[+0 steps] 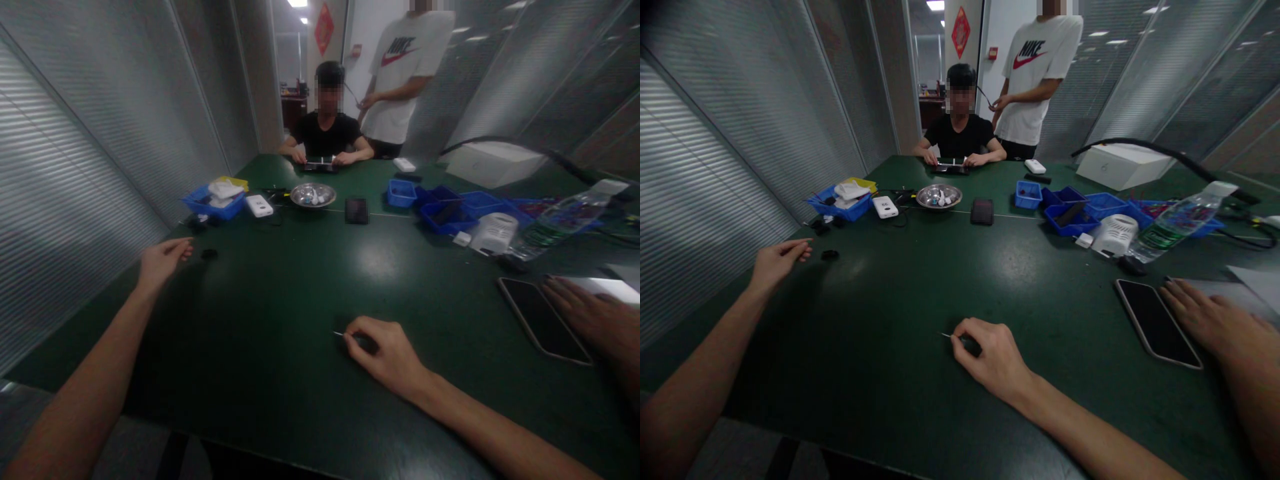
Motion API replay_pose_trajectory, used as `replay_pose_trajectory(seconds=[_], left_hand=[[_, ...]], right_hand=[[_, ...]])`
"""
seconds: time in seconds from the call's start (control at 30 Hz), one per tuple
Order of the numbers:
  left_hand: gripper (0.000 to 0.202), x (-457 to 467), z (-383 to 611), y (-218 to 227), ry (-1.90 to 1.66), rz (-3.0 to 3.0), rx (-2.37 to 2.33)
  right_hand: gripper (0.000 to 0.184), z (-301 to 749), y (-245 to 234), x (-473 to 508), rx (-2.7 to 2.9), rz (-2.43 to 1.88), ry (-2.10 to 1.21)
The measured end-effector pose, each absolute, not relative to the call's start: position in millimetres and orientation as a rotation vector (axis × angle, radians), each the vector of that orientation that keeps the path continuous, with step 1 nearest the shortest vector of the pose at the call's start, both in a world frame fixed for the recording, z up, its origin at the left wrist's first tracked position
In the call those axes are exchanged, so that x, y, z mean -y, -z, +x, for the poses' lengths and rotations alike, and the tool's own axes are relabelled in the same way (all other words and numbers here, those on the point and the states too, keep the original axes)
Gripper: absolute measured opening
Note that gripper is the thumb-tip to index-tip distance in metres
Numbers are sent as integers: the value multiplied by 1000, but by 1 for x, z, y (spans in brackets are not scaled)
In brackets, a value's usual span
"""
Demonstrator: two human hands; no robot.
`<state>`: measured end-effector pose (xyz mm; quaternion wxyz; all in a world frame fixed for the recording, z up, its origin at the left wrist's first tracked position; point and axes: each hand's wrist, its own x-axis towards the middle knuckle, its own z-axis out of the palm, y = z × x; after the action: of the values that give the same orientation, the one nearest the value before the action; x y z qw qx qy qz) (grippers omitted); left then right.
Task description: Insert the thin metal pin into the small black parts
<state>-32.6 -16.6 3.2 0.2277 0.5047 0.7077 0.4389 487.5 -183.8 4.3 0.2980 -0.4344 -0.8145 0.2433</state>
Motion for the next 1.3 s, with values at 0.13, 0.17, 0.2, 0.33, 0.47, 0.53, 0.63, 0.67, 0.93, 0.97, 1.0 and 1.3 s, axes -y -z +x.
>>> replay_pose_trajectory(seconds=[0.13, 0.17, 0.2, 0.33, 0.47, 0.53, 0.63, 0.67, 0.93, 0.97, 1.0, 1.3], left_hand=[[37, 18, -28, -6, -1213, 1378, -1951], [38, 19, -27, -7, -1212, 1368, -1948], [39, 20, -26, -7, -1212, 1356, -1947], [40, 20, -27, -6, -1234, 1304, -1928], [42, 18, -29, -4, -1236, 1279, -1901], [43, 20, -28, -5, -1228, 1282, -1909], [40, 24, -23, -10, -1146, 1385, -1970], [39, 25, -21, -11, -1093, 1449, -2001], [39, 19, -17, -2, -791, 1748, -2037], [39, 18, -18, 1, -807, 1742, -2036], [41, 17, -20, 3, -825, 1735, -2036], [43, 17, -16, 7, -902, 1636, -2120]], right_hand=[[11, 488, -3, 184, 2170, -1144, -628], [11, 488, -3, 184, 2171, -1140, -628], [11, 488, -3, 184, 2172, -1139, -628], [11, 488, -2, 183, 2164, -1142, -627], [10, 488, -2, 184, 2167, -1146, -636], [10, 488, -3, 184, 2166, -1147, -636], [11, 487, -4, 184, 2166, -1146, -650], [11, 487, -4, 185, 2166, -1146, -655], [10, 486, -6, 185, 2165, -1158, -666], [10, 486, -6, 185, 2167, -1164, -668], [10, 485, -5, 185, 2168, -1170, -668], [10, 485, -5, 185, 2171, -1172, -653]])
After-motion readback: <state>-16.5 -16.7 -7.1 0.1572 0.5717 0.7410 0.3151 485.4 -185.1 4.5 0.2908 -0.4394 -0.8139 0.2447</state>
